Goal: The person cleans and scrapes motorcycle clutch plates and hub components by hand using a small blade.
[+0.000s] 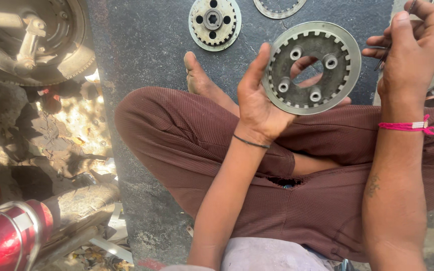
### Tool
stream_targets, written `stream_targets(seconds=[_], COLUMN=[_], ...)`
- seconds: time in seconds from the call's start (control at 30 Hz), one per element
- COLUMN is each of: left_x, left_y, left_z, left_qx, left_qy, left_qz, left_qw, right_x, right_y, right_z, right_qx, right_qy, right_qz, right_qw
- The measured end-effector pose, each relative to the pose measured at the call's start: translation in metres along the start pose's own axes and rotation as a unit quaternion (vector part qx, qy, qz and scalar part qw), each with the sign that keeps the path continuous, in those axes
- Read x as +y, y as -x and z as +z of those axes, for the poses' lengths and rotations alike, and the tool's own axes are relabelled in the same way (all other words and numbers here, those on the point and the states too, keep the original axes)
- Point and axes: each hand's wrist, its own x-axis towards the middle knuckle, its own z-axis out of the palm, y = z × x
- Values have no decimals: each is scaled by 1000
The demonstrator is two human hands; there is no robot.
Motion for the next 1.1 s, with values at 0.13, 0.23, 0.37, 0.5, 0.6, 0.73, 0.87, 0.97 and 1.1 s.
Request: stream_targets(seconds=[0.13, 0.23, 0.37, 0.5, 0.6, 0.73, 0.87, 0.97, 1.1], left_x=[-1, 12, 15, 11, 12, 12, 14, 12, 11], left_y=[1, -4, 2, 5, 7, 3, 5, 4, 3], left_z=[5, 6, 15, 17, 17, 11, 6, 2, 0], left_qx=[-63, -104, -106, -112, -124, -162, -184, -195, -187], left_qy=[32, -43, -82, -83, -85, -105, -168, -193, -189], left_qz=[-4, 39, 93, 107, 112, 131, 159, 166, 169], left_qw=[998, 993, 987, 984, 982, 972, 955, 947, 949], right_x=[-35, -79, -112, -113, -113, -113, -112, -111, -113], right_y=[19, 66, 143, 185, 197, 202, 203, 202, 199], right_z=[15, 16, 48, 69, 79, 87, 93, 97, 97], right_qx=[-27, -48, -27, -28, -15, -19, -16, -16, -18], right_qy=[39, 176, 287, 366, 367, 365, 375, 385, 393], right_qz=[-23, -94, -134, -102, -103, -145, -162, -149, -113], right_qw=[999, 979, 948, 925, 924, 919, 913, 911, 912])
